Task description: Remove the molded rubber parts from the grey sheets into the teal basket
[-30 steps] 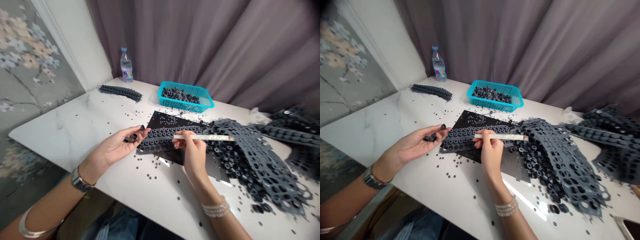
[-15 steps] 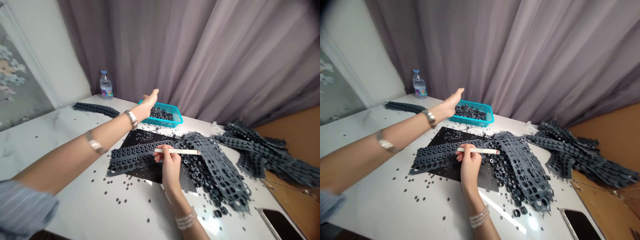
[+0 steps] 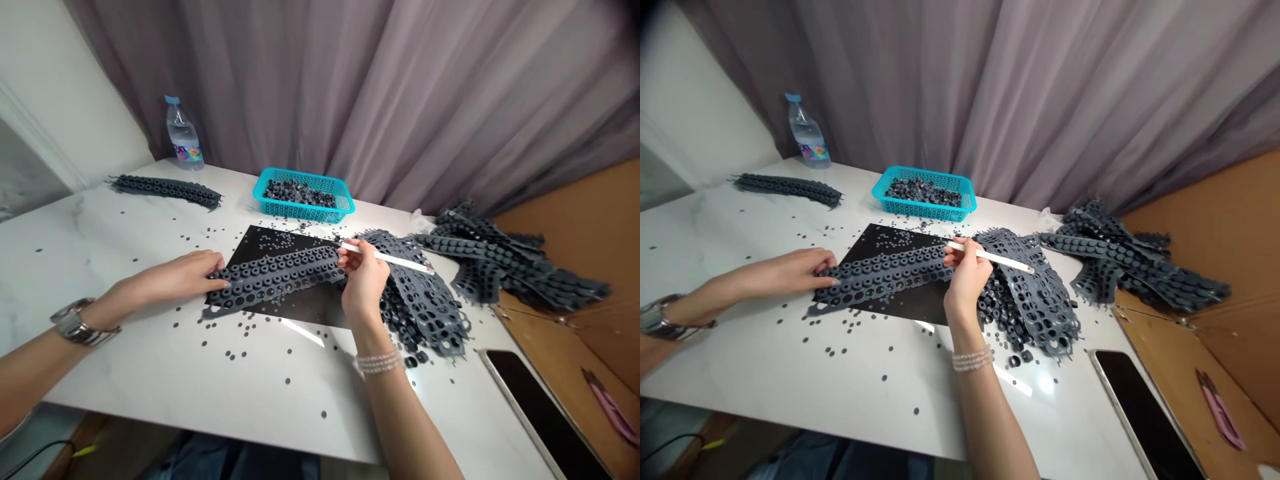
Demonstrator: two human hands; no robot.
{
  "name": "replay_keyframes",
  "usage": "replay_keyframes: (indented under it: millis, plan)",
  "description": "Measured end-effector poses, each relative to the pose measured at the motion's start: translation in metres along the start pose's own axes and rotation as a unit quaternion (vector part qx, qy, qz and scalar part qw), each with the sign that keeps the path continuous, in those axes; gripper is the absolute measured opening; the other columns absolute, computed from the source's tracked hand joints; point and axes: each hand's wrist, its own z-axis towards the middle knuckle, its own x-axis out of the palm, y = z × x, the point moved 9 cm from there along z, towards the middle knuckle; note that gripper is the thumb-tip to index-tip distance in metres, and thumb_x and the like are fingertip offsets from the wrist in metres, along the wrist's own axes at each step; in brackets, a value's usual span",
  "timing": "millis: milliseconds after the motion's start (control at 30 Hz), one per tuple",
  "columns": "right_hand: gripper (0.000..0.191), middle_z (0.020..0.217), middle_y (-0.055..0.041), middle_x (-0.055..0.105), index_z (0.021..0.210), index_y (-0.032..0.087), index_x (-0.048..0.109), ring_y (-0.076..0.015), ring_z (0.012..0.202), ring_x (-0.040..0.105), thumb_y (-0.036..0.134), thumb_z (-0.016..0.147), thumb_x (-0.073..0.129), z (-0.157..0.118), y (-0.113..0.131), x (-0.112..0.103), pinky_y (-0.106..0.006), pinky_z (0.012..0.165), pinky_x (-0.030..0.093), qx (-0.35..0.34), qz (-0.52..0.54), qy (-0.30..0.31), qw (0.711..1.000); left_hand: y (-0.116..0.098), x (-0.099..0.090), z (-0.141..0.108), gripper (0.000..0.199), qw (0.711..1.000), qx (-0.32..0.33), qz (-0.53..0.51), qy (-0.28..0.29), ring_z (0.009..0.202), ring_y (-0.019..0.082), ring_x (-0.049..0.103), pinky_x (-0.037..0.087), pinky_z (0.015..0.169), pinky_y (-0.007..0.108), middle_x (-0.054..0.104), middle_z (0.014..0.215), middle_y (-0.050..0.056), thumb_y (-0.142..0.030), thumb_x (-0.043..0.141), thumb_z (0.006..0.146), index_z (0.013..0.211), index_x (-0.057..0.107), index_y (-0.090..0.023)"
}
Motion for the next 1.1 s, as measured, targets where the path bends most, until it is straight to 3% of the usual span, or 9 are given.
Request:
replay_keyframes:
  millis: [133, 233, 400, 500, 533, 667, 733, 900, 1100]
  plan:
    - [0.019, 0.062, 0.0000, 0.064, 0.081, 0.016, 0.061, -0.0084, 0.049, 0.053, 0.032, 0.082, 0.052, 0.005, 0.000, -0.009, -0.022, 0.051, 0.042, 0.006, 0.010, -0.012, 1.000, 0.005, -0.011, 0.003, 0.012, 0.999, 0.000, -0.032, -0.019, 0.073, 0.018, 0.057, 0.039, 0.067, 0.027, 0.065, 0.078, 0.003, -0.031, 0.061, 0.078, 0.081, 0.059, -0.020]
    - [0.018, 0.062, -0.0003, 0.065, 0.081, 0.015, 0.062, -0.0076, 0.049, 0.054, 0.031, 0.081, 0.054, 0.009, -0.001, -0.013, -0.020, 0.050, 0.043, 0.020, 0.005, -0.007, 1.000, 0.030, -0.030, 0.005, 0.002, 0.998, -0.011, -0.019, -0.051, 0.065, 0.014, 0.055, 0.036, 0.064, 0.024, 0.063, 0.067, -0.003, -0.021, 0.057, 0.079, 0.080, 0.058, -0.020]
    - [0.020, 0.063, -0.0008, 0.066, 0.081, 0.015, 0.063, -0.0088, 0.051, 0.057, 0.034, 0.082, 0.058, 0.013, -0.011, -0.008, -0.020, 0.049, 0.048, 0.016, -0.105, 0.082, 0.991, 0.052, -0.059, 0.010, 0.026, 0.988, -0.023, 0.071, -0.135, 0.069, 0.014, 0.053, 0.036, 0.066, 0.024, 0.064, 0.074, -0.002, -0.012, 0.061, 0.074, 0.099, 0.065, -0.018]
    - [0.026, 0.064, -0.0008, 0.065, 0.083, 0.016, 0.064, -0.0126, 0.055, 0.062, 0.041, 0.085, 0.056, 0.007, -0.022, -0.005, -0.024, 0.052, 0.053, -0.002, -0.195, 0.143, 0.970, 0.007, -0.062, 0.014, 0.042, 0.978, 0.023, 0.055, -0.202, 0.099, 0.024, 0.056, 0.040, 0.084, 0.032, 0.067, 0.108, 0.007, -0.013, 0.058, 0.075, 0.117, 0.065, -0.014]
    - [0.028, 0.064, -0.0010, 0.064, 0.083, 0.016, 0.064, -0.0141, 0.056, 0.064, 0.043, 0.086, 0.054, 0.004, -0.026, -0.004, -0.026, 0.053, 0.055, -0.004, -0.218, 0.159, 0.963, -0.021, -0.052, 0.019, 0.045, 0.980, 0.071, 0.040, -0.179, 0.109, 0.026, 0.054, 0.039, 0.091, 0.034, 0.065, 0.118, 0.009, -0.016, 0.054, 0.079, 0.123, 0.062, -0.014]
    - [0.034, 0.067, -0.0024, 0.065, 0.080, 0.018, 0.064, -0.0172, 0.060, 0.066, 0.047, 0.090, 0.050, -0.007, -0.035, 0.004, -0.029, 0.059, 0.056, -0.030, -0.298, 0.219, 0.928, -0.120, -0.008, 0.042, 0.030, 0.976, 0.186, -0.012, -0.109, 0.102, 0.022, 0.061, 0.042, 0.091, 0.032, 0.069, 0.105, 0.006, -0.023, 0.050, 0.084, 0.105, 0.071, -0.020]
    - [0.035, 0.071, -0.0028, 0.066, 0.077, 0.019, 0.064, -0.0171, 0.062, 0.066, 0.046, 0.092, 0.047, -0.010, -0.033, 0.008, -0.028, 0.062, 0.055, -0.069, -0.337, 0.234, 0.910, -0.151, 0.010, 0.052, 0.030, 0.968, 0.231, -0.022, -0.095, 0.104, 0.021, 0.060, 0.042, 0.090, 0.032, 0.068, 0.107, 0.006, -0.022, 0.050, 0.085, 0.109, 0.068, -0.020]
    - [0.036, 0.075, -0.0030, 0.067, 0.069, 0.022, 0.061, -0.0179, 0.067, 0.066, 0.040, 0.095, 0.043, -0.012, -0.025, 0.014, -0.027, 0.064, 0.053, -0.124, -0.379, 0.247, 0.883, -0.161, 0.036, 0.070, 0.025, 0.963, 0.259, -0.024, -0.067, 0.099, 0.021, 0.060, 0.042, 0.089, 0.033, 0.067, 0.101, 0.005, -0.017, 0.054, 0.082, 0.102, 0.067, -0.021]
    - [0.033, 0.071, -0.0019, 0.065, 0.069, 0.022, 0.059, -0.0167, 0.062, 0.064, 0.034, 0.095, 0.042, -0.016, -0.023, 0.020, -0.026, 0.062, 0.049, -0.136, -0.397, 0.260, 0.870, -0.158, 0.038, 0.076, 0.020, 0.967, 0.249, -0.025, -0.053, 0.094, 0.022, 0.062, 0.042, 0.087, 0.034, 0.067, 0.093, 0.005, -0.018, 0.054, 0.081, 0.094, 0.068, -0.021]
